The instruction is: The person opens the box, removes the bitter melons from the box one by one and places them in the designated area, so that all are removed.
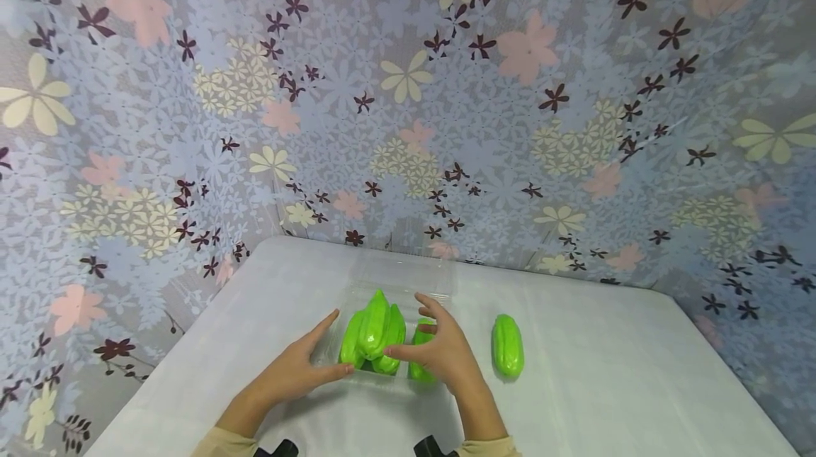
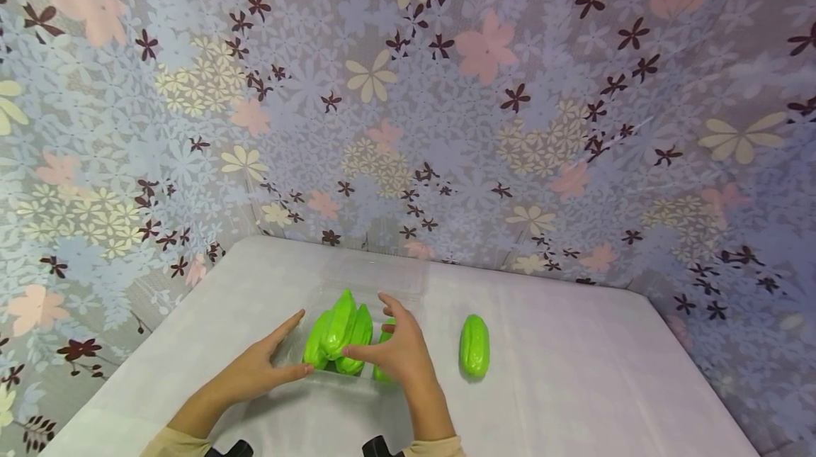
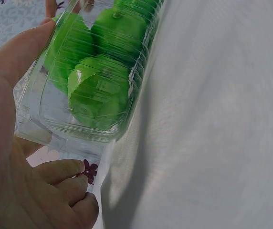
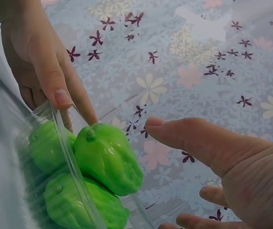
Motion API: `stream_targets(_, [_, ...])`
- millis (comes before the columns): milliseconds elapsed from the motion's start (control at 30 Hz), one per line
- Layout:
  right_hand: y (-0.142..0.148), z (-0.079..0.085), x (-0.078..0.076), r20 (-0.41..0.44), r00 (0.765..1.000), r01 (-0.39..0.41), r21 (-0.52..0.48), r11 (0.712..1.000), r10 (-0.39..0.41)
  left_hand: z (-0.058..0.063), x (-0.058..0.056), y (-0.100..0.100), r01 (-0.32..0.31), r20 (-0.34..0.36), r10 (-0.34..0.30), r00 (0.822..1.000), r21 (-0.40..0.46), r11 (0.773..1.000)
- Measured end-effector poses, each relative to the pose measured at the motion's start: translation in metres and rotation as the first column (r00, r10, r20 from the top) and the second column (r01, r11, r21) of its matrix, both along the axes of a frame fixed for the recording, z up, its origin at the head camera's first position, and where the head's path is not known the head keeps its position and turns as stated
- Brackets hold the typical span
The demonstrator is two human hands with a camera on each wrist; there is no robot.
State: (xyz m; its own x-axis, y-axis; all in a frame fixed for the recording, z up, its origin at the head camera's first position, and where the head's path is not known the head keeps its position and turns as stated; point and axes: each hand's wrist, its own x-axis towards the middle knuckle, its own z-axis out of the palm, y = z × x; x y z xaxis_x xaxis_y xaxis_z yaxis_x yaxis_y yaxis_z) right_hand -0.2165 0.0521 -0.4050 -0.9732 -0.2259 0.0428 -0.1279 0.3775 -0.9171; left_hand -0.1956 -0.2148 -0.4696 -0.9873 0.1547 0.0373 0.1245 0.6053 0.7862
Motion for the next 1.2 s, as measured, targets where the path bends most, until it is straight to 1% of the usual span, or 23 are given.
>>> stream_targets(300, [-0.008, -0.003, 0.000, 0.001, 1.000, -0.025, -0.006, 1.000, 0.025, 0.001, 0.000, 0.001, 0.003, 0.001, -0.003, 1.000, -0.002, 1.000])
stream_targets(600, [-0.015, -0.008, 0.001, -0.017, 0.998, -0.054, -0.004, 0.999, 0.054, 0.001, 0.001, 0.001, -0.004, -0.007, 0.004, 1.000, -0.002, 1.000])
stream_targets(833, [-0.020, -0.010, 0.000, -0.026, 0.997, -0.074, 0.001, 0.997, 0.074, -0.001, -0.001, 0.001, -0.008, 0.001, 0.008, 1.000, -0.007, 1.000])
stream_targets(1200, [-0.026, -0.011, -0.001, -0.029, 0.997, -0.075, 0.002, 0.997, 0.075, 0.000, -0.001, 0.001, -0.019, 0.004, 0.020, 1.000, -0.010, 1.000])
